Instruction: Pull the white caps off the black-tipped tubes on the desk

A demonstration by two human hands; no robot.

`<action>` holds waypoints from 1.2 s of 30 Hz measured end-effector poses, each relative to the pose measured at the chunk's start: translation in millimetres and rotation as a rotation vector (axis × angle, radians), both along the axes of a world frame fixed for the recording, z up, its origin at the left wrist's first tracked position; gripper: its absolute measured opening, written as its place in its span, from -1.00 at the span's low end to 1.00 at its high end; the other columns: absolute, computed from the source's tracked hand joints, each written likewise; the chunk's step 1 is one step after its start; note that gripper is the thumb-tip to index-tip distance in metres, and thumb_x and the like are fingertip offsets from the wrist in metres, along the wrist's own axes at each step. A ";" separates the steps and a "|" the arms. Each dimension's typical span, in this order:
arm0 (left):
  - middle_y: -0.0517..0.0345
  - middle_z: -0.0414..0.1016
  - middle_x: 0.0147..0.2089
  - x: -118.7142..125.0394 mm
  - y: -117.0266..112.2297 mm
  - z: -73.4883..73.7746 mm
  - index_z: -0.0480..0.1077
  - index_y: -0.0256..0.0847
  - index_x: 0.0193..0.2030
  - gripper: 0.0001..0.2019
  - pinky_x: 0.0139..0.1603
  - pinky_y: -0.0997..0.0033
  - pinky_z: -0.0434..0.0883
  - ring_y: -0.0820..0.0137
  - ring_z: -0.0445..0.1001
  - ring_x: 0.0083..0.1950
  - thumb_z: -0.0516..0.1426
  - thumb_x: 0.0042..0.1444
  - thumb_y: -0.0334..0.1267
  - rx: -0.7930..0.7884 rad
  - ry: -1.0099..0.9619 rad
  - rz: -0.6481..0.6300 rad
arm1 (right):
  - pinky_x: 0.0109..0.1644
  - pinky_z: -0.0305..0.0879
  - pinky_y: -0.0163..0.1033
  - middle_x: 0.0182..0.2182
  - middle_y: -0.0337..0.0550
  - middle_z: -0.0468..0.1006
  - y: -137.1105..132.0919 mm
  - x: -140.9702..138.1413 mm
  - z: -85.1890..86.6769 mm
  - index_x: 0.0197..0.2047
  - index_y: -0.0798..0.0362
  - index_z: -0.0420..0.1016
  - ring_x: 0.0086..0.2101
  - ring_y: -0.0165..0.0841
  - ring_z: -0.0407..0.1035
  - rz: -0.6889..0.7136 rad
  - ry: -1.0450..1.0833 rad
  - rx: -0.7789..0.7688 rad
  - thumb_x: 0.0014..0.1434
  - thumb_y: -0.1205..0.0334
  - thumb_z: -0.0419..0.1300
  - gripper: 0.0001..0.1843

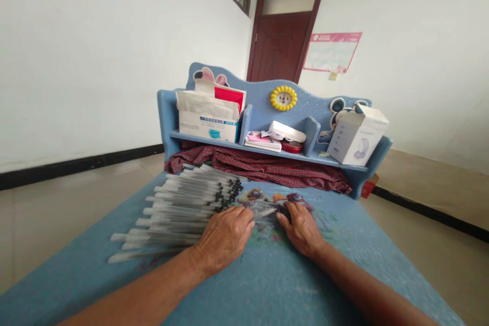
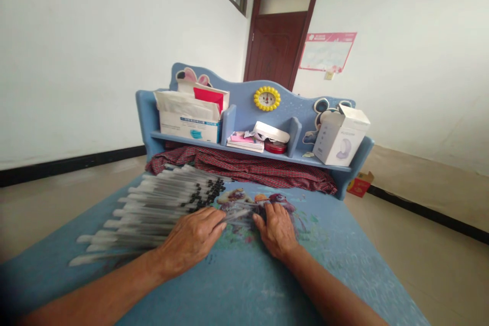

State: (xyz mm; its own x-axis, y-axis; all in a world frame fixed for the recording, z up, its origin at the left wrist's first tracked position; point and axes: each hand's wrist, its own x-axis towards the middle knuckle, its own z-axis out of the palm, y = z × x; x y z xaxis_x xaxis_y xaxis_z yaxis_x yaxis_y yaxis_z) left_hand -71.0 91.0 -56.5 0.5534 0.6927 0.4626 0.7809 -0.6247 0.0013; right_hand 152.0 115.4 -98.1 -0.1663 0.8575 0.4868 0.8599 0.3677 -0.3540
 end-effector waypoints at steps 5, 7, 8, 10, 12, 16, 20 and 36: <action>0.12 0.42 -0.33 -1.5 -0.9 0.0 0.32 -0.22 -0.30 -0.87 -0.21 0.34 0.38 0.31 0.43 -0.25 -0.03 0.23 -0.35 -0.019 0.013 0.002 | -0.20 0.22 -0.21 -0.42 -0.08 0.45 50.1 -19.3 4.0 -0.36 0.07 0.41 -0.32 -0.29 0.34 0.008 0.239 0.001 0.25 0.10 -0.05 -0.69; 0.12 0.42 -0.33 -2.4 -1.0 0.3 0.32 -0.22 -0.31 -0.86 -0.21 0.33 0.38 0.31 0.43 -0.26 -0.04 0.23 -0.35 -0.028 0.017 0.009 | -0.30 0.22 -0.24 -0.49 -0.12 0.43 63.1 -24.5 7.9 -0.41 0.05 0.38 -0.41 -0.32 0.32 -0.003 0.320 -0.010 0.27 0.06 -0.15 -0.60; 0.12 0.42 -0.34 -2.7 -1.0 0.5 0.32 -0.22 -0.31 -0.85 -0.22 0.33 0.39 0.31 0.43 -0.27 -0.04 0.23 -0.35 -0.031 0.019 0.012 | -0.34 0.22 -0.25 -0.50 -0.13 0.43 66.2 -25.2 9.7 -0.40 0.05 0.38 -0.44 -0.33 0.32 -0.001 0.364 -0.021 0.28 0.03 -0.19 -0.55; 0.13 0.42 -0.35 -3.0 -0.8 1.0 0.32 -0.21 -0.30 -0.85 -0.24 0.35 0.39 0.32 0.43 -0.29 -0.04 0.23 -0.34 -0.036 0.026 0.013 | -0.38 0.24 -0.27 -0.50 -0.11 0.45 65.2 -22.9 12.8 -0.37 0.08 0.39 -0.46 -0.35 0.34 0.019 0.446 -0.055 0.29 -0.03 -0.26 -0.47; 0.13 0.43 -0.35 -2.8 -0.8 1.6 0.33 -0.20 -0.29 -0.86 -0.26 0.38 0.39 0.33 0.43 -0.30 -0.03 0.23 -0.33 -0.038 0.033 0.022 | -0.39 0.26 -0.30 -0.51 -0.10 0.48 55.3 -17.9 15.6 -0.37 0.12 0.41 -0.47 -0.36 0.37 0.054 0.501 -0.099 0.28 -0.09 -0.27 -0.41; 0.16 0.44 -0.36 -1.8 -1.7 2.5 0.35 -0.19 -0.28 -0.88 -0.29 0.45 0.38 0.37 0.45 -0.32 0.00 0.22 -0.32 -0.035 0.036 0.029 | -0.42 0.26 -0.33 -0.62 -0.17 0.45 23.5 -11.5 22.9 -0.55 0.09 0.40 -0.55 -0.39 0.35 0.230 0.576 -0.304 0.20 -0.20 -0.13 -0.40; 0.18 0.45 -0.39 -1.7 -2.0 2.3 0.37 -0.18 -0.28 -0.90 -0.31 0.46 0.39 0.36 0.47 -0.33 0.03 0.20 -0.33 -0.047 0.053 0.029 | -0.50 0.18 -0.36 -0.74 -0.26 0.33 3.9 -16.0 28.4 -0.68 0.06 0.29 -0.66 -0.48 0.19 0.361 0.645 -0.483 0.12 -0.21 0.01 -0.43; 0.12 0.46 -0.33 -6.2 3.4 3.7 0.38 -0.20 -0.22 -0.83 -0.25 0.46 0.38 0.38 0.47 -0.29 -0.03 0.20 -0.37 -0.033 0.011 0.136 | -0.60 0.14 -0.33 -0.73 -0.28 0.32 24.4 29.1 28.0 -0.61 0.04 0.25 -0.70 -0.47 0.18 0.068 0.866 -0.343 -0.04 -0.18 0.15 -0.55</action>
